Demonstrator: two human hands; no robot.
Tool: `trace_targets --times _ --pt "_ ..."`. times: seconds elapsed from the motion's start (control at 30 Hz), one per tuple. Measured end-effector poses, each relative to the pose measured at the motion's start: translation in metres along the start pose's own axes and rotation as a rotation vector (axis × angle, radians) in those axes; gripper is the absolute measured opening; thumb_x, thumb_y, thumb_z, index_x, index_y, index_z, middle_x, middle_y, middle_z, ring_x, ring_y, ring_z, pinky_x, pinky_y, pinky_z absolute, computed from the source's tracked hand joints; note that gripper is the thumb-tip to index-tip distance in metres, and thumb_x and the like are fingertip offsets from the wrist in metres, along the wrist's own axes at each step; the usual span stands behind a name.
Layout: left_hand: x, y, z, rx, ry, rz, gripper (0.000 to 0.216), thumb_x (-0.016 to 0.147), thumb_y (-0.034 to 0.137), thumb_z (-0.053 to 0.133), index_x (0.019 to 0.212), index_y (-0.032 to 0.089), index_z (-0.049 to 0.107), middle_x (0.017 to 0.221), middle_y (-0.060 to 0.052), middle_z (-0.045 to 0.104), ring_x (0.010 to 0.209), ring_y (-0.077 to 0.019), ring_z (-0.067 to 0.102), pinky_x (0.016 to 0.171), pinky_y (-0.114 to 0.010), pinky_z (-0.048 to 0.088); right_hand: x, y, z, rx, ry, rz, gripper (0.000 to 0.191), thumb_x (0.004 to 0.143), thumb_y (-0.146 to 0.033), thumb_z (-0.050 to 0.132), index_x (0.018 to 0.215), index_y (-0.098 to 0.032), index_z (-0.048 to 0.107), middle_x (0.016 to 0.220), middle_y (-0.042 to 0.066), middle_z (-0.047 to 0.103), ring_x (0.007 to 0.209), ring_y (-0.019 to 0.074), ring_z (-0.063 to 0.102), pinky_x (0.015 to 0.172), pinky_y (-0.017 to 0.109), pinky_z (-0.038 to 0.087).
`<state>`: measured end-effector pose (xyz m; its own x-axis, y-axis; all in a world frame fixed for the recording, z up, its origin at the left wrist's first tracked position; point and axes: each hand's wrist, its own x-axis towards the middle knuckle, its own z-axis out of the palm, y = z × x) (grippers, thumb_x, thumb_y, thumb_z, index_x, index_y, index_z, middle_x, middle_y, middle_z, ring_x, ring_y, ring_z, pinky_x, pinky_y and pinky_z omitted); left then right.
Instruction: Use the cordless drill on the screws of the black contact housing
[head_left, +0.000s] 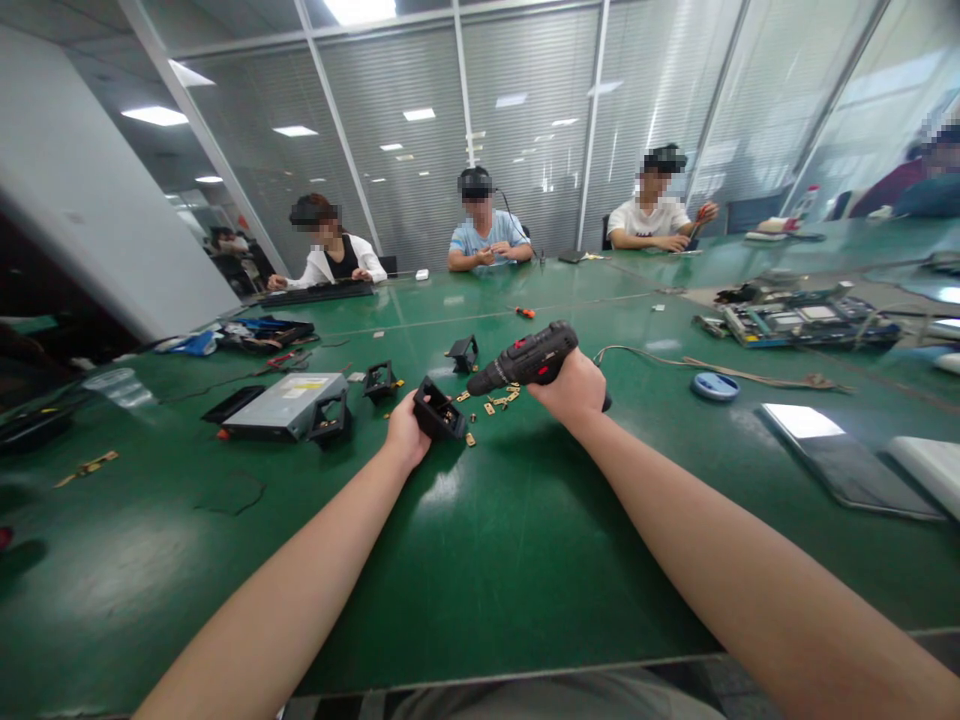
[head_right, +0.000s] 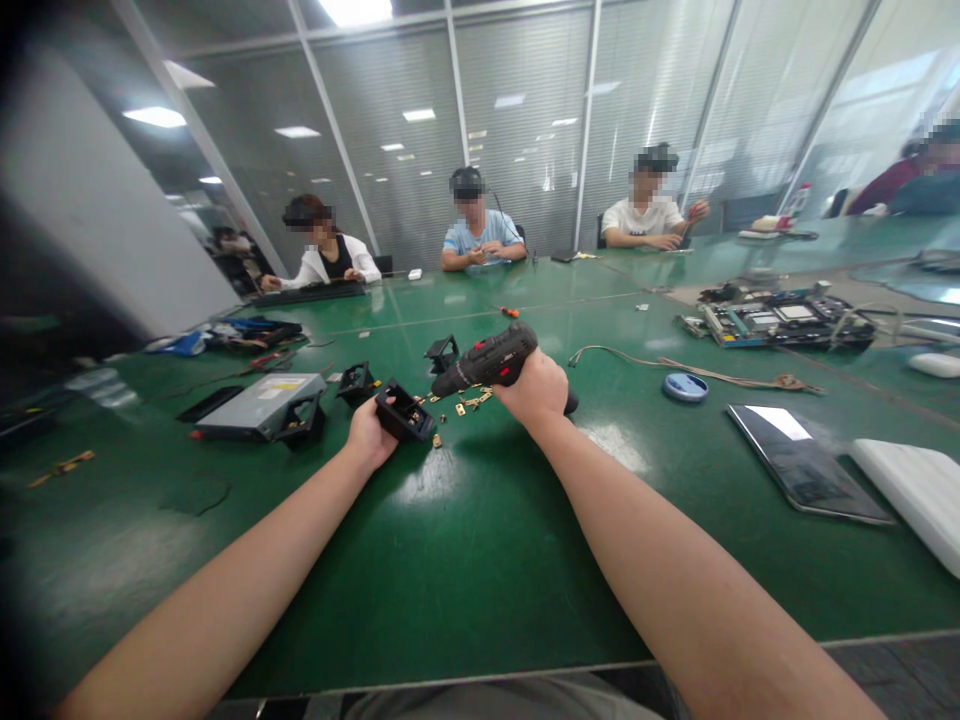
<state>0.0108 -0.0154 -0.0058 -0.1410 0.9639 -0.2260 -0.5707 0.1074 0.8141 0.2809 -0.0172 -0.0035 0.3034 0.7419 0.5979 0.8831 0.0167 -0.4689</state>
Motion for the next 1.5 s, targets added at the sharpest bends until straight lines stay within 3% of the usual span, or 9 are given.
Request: trace_targets --times 0.67,0.97,1.2,1.5 --pt "0.0010 0.0004 -0.0010 0.037 -0.026 -0.002 0.014 0.089 0.026 0.057 0.087 0.018 0.068 0.084 -0.012 0.077 0.073 -0.0270 0.073 0.071 -0.040 0.061 0.0003 -0.0008 -0.0009 -0.014 0.008 -0.001 0.053 0.071 -0.049 0.080 0.110 -0.019 0.062 0.103 0.015 0.078 0.095 0.0377 0.075 0.081 0.044 0.056" --pt "-0.0006 0.0002 -0.0005 -0.020 -0.011 0.010 0.007 0.084 0.023 0.061 0.087 0.019 0.065 0.076 -0.006 0.072 0.070 -0.0249 0.072 0.073 -0.038 0.060 0.0009 -0.0002 0.0003 -0.012 0.008 -0.002 0.055 0.070 -0.050 0.081 0.111 -0.019 0.062 0.103 0.014 0.078 0.095 0.0377 0.076 0.081 0.043 0.056" --pt "-0.0022 0.0012 0.0013 0.014 -0.014 -0.008 0.013 0.088 0.024 0.056 0.091 0.017 0.067 0.085 -0.010 0.076 0.077 -0.0267 0.074 0.074 -0.039 0.061 0.0005 0.0003 0.0006 -0.001 0.008 -0.002 0.052 0.070 -0.048 0.080 0.109 -0.018 0.063 0.103 0.015 0.078 0.095 0.0382 0.075 0.080 0.044 0.055" --pt "-0.0028 0.0015 0.0016 0.020 -0.012 0.008 0.013 0.089 0.024 0.056 0.087 0.017 0.067 0.081 -0.011 0.076 0.071 -0.0259 0.073 0.071 -0.038 0.060 0.0005 0.0023 0.0027 -0.009 0.017 -0.008 0.054 0.070 -0.049 0.081 0.111 -0.018 0.062 0.103 0.015 0.078 0.094 0.0373 0.075 0.080 0.043 0.054"
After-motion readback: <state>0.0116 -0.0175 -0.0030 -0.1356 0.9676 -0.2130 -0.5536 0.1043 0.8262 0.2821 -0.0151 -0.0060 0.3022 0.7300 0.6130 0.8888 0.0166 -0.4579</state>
